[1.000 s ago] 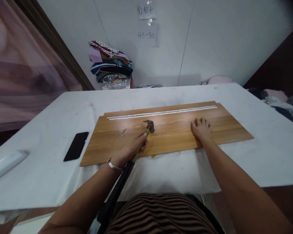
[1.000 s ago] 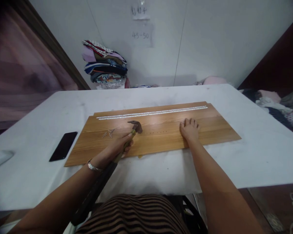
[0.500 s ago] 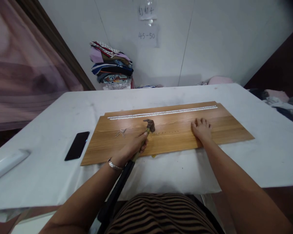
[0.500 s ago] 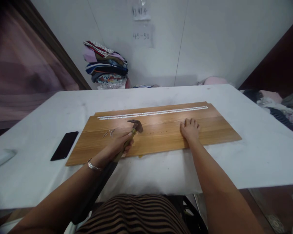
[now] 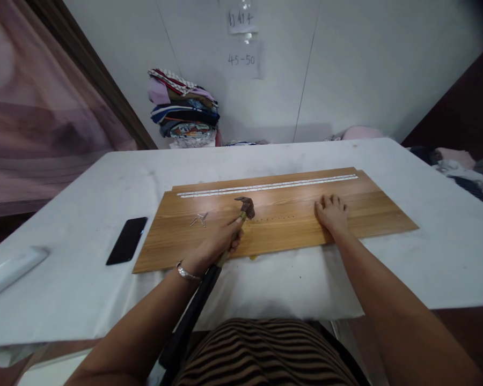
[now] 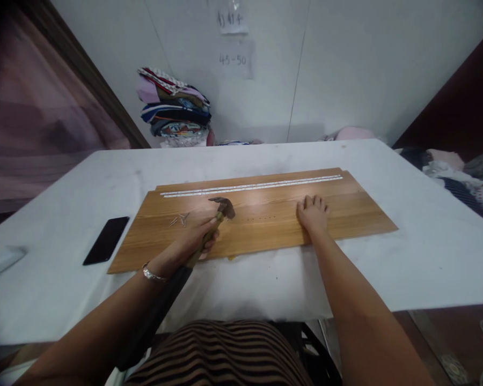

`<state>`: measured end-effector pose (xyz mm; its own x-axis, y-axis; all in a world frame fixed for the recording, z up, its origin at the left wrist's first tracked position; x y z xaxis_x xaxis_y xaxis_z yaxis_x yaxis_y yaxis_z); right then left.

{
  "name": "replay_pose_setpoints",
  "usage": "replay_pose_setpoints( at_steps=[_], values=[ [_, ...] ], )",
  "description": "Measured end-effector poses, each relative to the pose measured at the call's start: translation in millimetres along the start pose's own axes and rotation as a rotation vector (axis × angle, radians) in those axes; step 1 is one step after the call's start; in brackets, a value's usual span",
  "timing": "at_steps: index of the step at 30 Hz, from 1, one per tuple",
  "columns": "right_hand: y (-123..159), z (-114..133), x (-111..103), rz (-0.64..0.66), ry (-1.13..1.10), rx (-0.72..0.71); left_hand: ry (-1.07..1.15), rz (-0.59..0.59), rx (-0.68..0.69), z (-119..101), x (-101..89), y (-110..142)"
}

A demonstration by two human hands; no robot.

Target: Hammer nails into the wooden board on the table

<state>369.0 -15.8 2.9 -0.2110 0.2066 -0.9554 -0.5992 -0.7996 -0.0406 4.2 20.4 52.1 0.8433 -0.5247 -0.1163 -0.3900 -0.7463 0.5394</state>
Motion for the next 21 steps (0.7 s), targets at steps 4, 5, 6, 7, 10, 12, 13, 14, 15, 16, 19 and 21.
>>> replay_pose_setpoints(
  at_steps=[4,5,6,7,10,12,13,14,15,16,19,21],
  values=[
    [0,0,1,-0.013,-0.007,-0.004,-0.056,-0.001,-0.003,4,0.5,-4],
    [0,0,1,-0.016,-0.008,-0.006,-0.075,-0.004,-0.016,5,0.9,-4],
    [0,0,1,-0.018,-0.008,-0.008,-0.090,-0.008,-0.028,6,1.1,-5],
    [0,0,1,-0.018,-0.008,-0.009,-0.099,-0.010,-0.033,7,1.5,-5],
    [1,1,0,-0.015,-0.018,-0.002,-0.110,-0.008,-0.019,5,2.4,-5],
    [1,1,0,-0.013,-0.029,0.002,-0.108,-0.006,-0.018,3,2.3,-3],
    [1,1,0,-0.012,-0.033,0.001,-0.098,-0.005,-0.017,2,2.1,-2],
    [1,1,0,-0.012,-0.034,-0.001,-0.082,-0.006,-0.013,0,1.7,-2],
    [1,1,0,-0.012,-0.032,-0.003,-0.063,-0.005,-0.005,-1,1.4,-1],
    [1,1,0,-0.011,-0.030,-0.003,-0.046,-0.003,0.006,-3,1.2,0],
    [1,0,0,-0.004,-0.018,0.004,-0.060,0.001,0.000,-2,1.1,0],
    [1,0,0,0.000,-0.011,0.006,-0.103,-0.011,-0.029,1,1.2,-1]
  ],
)
Point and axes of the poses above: each hand's wrist, its own y-axis away from the middle knuckle, its own x-axis out of the palm, z = x × y, the point moved 5 cm from there along -y, towards the middle knuckle, and after that the axes turned 9 degrees about -y, right-handed, at the moved point
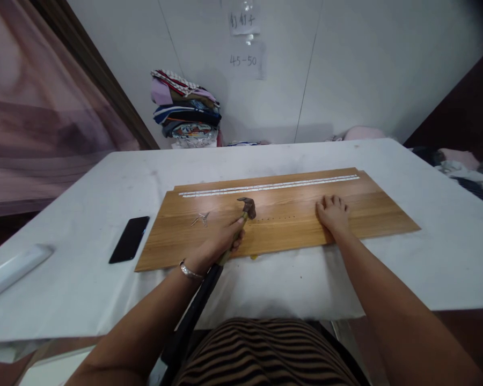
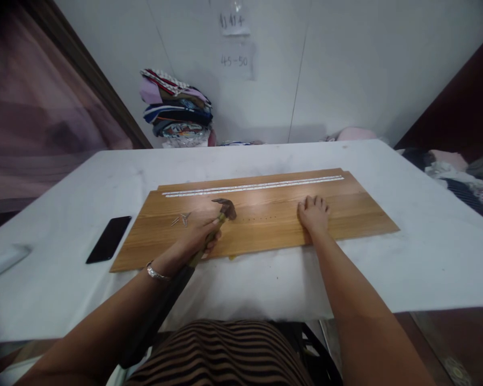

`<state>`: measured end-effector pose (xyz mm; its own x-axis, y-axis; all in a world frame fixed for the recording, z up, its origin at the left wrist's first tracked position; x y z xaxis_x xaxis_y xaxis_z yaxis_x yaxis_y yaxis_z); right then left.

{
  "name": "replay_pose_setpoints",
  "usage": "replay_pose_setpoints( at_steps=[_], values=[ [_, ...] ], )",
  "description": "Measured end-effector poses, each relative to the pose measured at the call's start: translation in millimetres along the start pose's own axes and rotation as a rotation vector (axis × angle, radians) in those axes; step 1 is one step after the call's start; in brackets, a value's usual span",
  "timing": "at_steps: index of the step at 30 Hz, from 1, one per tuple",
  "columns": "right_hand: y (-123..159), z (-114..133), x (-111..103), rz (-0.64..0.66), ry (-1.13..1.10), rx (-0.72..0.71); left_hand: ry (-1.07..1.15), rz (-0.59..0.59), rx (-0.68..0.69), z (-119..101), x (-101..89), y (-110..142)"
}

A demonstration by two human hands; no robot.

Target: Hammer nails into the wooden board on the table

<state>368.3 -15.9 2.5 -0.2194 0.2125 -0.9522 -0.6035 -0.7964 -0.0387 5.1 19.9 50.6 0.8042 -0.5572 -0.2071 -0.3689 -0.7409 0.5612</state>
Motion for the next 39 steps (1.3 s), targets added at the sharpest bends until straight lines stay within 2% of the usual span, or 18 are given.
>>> replay_pose_setpoints(
  at_steps=[17,23,32,39],
  values=[
    [0.1,0.0,-0.3,-0.015,-0.011,-0.016,0.022,0.008,0.047,-4.0,1.0,0.4],
    [-0.5,-0.2,0.2,-0.010,-0.016,-0.009,-0.049,-0.026,-0.014,-0.4,3.1,-1.9],
    [0.8,1.6,-1.6,-0.011,-0.025,-0.009,0.034,0.009,0.062,-4.4,-0.5,0.6],
    [1.1,1.9,-2.1,-0.010,-0.021,-0.014,-0.029,0.006,0.052,-3.1,4.5,-1.6]
  ],
)
Point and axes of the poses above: each hand's wrist, its own y-axis away from the middle knuckle, its own x-axis out of the palm, z = x × y, the point moved 5 cm from there along -y, towards the middle knuckle, and after that the axes turned 9 degrees about -y, right-handed, at the moved point
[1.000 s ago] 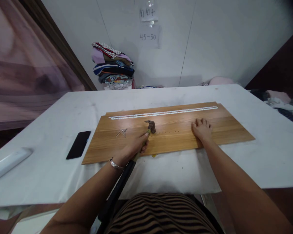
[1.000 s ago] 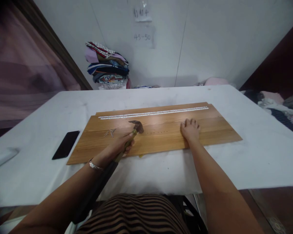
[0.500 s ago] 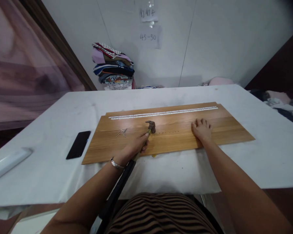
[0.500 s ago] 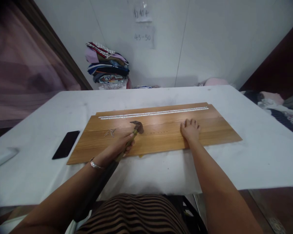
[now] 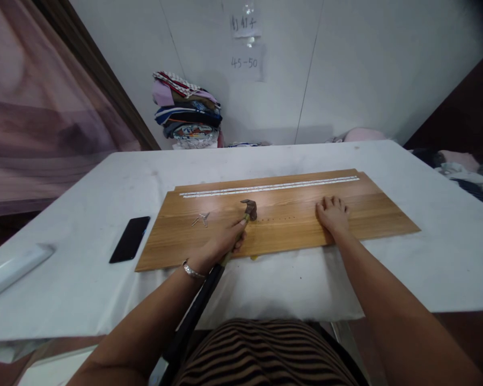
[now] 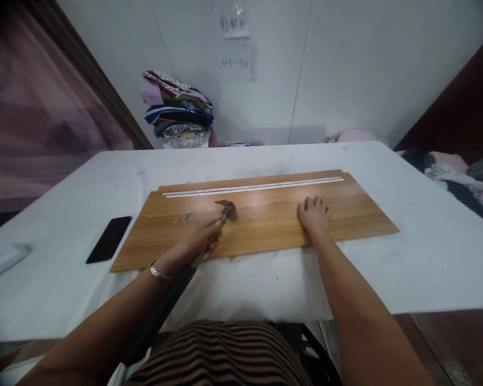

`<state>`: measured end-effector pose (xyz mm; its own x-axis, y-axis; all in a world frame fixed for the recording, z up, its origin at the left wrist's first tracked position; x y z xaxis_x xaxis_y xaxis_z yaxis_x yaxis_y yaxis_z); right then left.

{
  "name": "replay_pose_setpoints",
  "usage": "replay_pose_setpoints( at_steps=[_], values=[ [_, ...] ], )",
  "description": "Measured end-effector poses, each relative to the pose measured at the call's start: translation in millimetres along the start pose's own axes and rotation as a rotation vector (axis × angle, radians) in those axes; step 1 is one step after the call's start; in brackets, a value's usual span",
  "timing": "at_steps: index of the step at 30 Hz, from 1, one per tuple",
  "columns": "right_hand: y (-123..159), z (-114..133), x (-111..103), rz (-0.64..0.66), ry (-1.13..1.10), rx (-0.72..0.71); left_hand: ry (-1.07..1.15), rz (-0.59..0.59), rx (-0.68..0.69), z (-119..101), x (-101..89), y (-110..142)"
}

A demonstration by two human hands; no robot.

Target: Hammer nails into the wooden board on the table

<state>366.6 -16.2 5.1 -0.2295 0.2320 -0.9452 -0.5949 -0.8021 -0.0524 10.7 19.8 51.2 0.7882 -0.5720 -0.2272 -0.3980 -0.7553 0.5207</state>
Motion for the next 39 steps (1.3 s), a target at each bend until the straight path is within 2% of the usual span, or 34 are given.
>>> replay_pose_setpoints(
  at_steps=[11,20,28,39],
  values=[
    [-1.7,-2.2,2.8,0.015,-0.009,0.019,0.023,0.003,0.004,-3.0,-3.5,4.7],
    [0.4,0.5,-0.9,0.003,0.015,-0.006,-0.002,-0.005,-0.016,-3.0,2.1,3.3],
    [-0.7,-0.7,0.8,0.016,-0.001,0.011,0.022,0.000,0.026,-0.2,-4.6,1.2],
    [0.0,-0.9,0.7,-0.006,0.011,-0.002,-0.016,-0.009,-0.007,-1.3,0.6,2.1]
  ],
)
Point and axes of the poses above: each hand's wrist, its own y-axis away from the middle knuckle, its own x-axis out of the palm, z = x × y, the point moved 5 cm from there along -y, towards the middle knuckle, and after that the axes turned 9 degrees about -y, right-handed, at the moved point
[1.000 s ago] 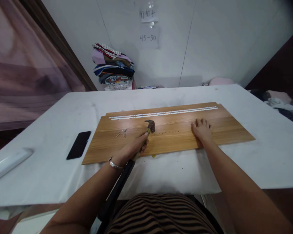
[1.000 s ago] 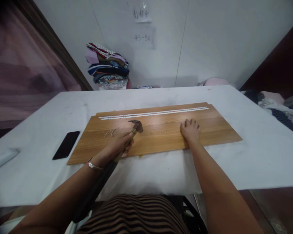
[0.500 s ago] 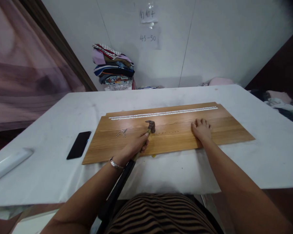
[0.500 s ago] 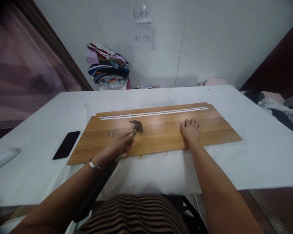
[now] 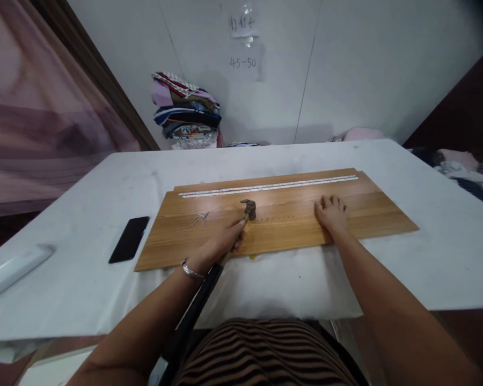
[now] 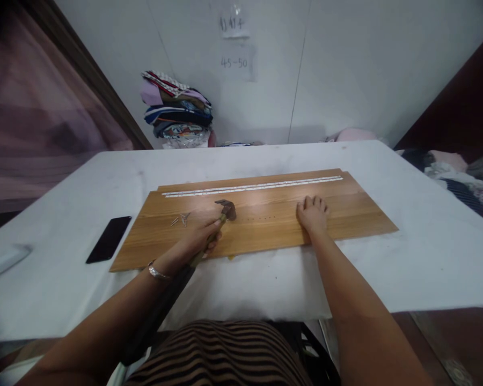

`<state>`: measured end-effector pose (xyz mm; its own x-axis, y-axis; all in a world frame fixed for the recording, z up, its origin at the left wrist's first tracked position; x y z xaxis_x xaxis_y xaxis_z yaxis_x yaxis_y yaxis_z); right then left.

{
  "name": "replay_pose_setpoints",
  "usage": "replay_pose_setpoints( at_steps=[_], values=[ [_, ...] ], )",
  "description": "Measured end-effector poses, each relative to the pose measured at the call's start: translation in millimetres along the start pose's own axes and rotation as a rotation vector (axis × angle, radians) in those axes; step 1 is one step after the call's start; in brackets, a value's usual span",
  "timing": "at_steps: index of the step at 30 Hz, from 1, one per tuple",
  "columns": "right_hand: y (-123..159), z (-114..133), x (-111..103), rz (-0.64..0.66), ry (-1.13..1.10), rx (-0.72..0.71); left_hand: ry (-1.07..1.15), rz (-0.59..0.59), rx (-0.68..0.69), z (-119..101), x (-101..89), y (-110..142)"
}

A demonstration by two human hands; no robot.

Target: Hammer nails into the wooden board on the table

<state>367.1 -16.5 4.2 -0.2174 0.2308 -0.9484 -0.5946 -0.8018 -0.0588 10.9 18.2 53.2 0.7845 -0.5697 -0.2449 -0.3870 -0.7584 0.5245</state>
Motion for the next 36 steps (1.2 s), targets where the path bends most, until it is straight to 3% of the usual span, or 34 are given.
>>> replay_pose_setpoints(
  at_steps=[8,16,25,36],
  values=[
    [-0.7,-0.8,0.5,0.001,-0.007,-0.004,0.055,-0.006,0.020,-3.0,-3.8,1.3],
    [-0.8,0.2,-0.2,0.027,-0.011,0.016,-0.028,-0.014,-0.022,1.7,-1.2,-1.1],
    [-1.5,-1.3,1.5,0.013,-0.012,0.003,0.062,-0.009,0.026,-1.5,-5.3,-0.2],
    [-2.1,-1.2,1.3,0.012,-0.009,0.008,-0.045,-0.013,-0.031,2.5,-3.2,-1.4]
  ],
)
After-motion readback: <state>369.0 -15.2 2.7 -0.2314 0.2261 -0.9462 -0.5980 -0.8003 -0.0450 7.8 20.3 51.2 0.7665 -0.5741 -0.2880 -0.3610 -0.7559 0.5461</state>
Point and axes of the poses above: each hand's wrist, its own y-axis away from the middle knuckle, its own x-axis out of the palm, z = x × y, the point moved 5 cm from there along -y, towards the middle knuckle, and after that the axes turned 9 degrees about -y, right-handed, at the moved point
